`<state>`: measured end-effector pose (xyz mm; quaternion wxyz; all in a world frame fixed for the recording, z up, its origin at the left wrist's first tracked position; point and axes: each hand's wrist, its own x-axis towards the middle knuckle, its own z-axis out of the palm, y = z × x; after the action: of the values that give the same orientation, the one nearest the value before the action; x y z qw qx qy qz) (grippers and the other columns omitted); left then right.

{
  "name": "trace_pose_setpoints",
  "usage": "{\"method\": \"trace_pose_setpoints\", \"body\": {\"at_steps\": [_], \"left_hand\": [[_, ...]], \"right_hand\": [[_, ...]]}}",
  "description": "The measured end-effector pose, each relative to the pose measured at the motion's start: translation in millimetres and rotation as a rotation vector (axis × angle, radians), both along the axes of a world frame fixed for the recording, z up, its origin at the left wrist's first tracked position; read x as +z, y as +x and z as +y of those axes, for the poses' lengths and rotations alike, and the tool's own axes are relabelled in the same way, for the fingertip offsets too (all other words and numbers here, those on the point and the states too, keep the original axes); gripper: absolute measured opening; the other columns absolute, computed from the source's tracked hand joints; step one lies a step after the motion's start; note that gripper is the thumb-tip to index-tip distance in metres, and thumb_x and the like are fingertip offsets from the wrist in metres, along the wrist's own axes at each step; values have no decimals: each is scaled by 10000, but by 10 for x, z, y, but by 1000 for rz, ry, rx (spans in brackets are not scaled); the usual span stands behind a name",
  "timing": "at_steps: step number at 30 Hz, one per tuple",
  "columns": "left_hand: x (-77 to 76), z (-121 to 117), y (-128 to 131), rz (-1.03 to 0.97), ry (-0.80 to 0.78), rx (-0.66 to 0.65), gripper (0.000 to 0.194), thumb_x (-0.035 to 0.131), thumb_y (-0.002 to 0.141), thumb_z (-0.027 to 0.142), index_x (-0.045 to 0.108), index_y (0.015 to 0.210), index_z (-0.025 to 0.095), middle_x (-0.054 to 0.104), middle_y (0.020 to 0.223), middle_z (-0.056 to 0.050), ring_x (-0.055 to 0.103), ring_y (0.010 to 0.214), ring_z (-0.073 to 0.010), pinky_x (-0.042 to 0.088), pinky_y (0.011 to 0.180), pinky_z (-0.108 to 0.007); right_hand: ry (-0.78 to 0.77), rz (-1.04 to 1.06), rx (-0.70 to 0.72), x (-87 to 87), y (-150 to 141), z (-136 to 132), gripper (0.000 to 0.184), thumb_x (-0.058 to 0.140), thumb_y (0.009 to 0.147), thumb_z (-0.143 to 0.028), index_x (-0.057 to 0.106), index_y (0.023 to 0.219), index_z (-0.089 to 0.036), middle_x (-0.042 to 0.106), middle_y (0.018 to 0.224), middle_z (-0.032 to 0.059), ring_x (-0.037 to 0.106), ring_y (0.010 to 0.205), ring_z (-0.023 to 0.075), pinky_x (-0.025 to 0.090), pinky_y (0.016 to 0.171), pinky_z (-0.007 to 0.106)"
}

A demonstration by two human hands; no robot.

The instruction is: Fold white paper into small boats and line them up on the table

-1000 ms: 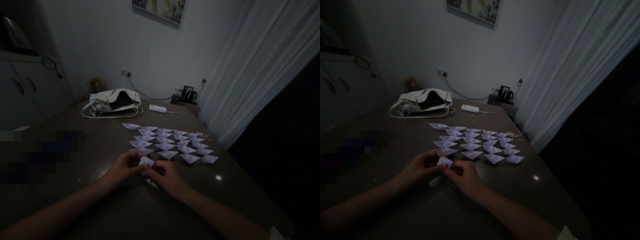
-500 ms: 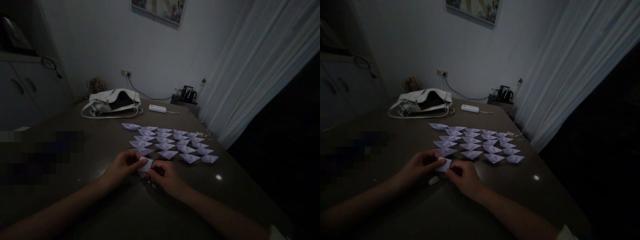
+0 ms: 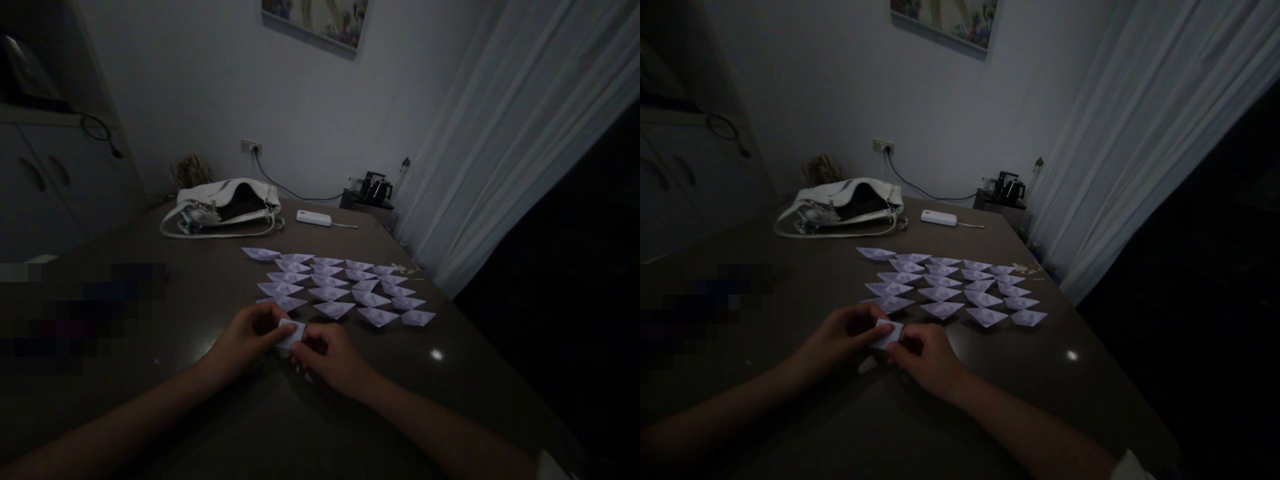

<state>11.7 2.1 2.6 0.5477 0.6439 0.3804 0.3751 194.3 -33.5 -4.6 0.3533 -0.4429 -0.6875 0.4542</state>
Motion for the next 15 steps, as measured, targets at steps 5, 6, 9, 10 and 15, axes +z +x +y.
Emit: {"method": "trace_pose_setpoints", "body": {"at_steps": [5,6,9,10,15], "left_hand": [[29,-8,15,38,-45,-82,380,644,783,536,592,798,160,596,649,14,553,565,-136,441,551,-240],[46,-20,14,62,-40,-107,389,623,800,542,597,765,156,576,610,19,532,543,-130,426,538,-235],[94,-59,8,135,22,-176,426,552,847,558,625,754,149,543,599,22,494,549,-126,384,523,-224],[108,-70,3,150,52,-198,430,530,860,559,631,770,151,545,618,20,488,559,-128,377,523,-222],[157,-105,-31,192,147,-298,381,494,908,494,659,812,164,625,737,-20,552,669,-164,425,599,-235]], "right_hand": [[12,64,-41,60,22,13,219,602,851,-286,625,688,-143,562,584,-12,495,508,91,358,485,202],[22,76,-47,66,27,17,228,605,848,-296,616,677,-146,559,582,-13,494,506,91,358,485,202],[34,96,-67,58,33,19,254,629,831,-343,606,667,-150,573,597,-6,502,517,94,369,492,205],[26,112,-59,50,32,15,254,639,823,-362,611,686,-150,581,610,-3,506,525,97,377,496,207],[10,140,44,58,31,-21,303,585,863,-438,642,789,-150,570,648,-2,495,550,103,380,498,208]]}}
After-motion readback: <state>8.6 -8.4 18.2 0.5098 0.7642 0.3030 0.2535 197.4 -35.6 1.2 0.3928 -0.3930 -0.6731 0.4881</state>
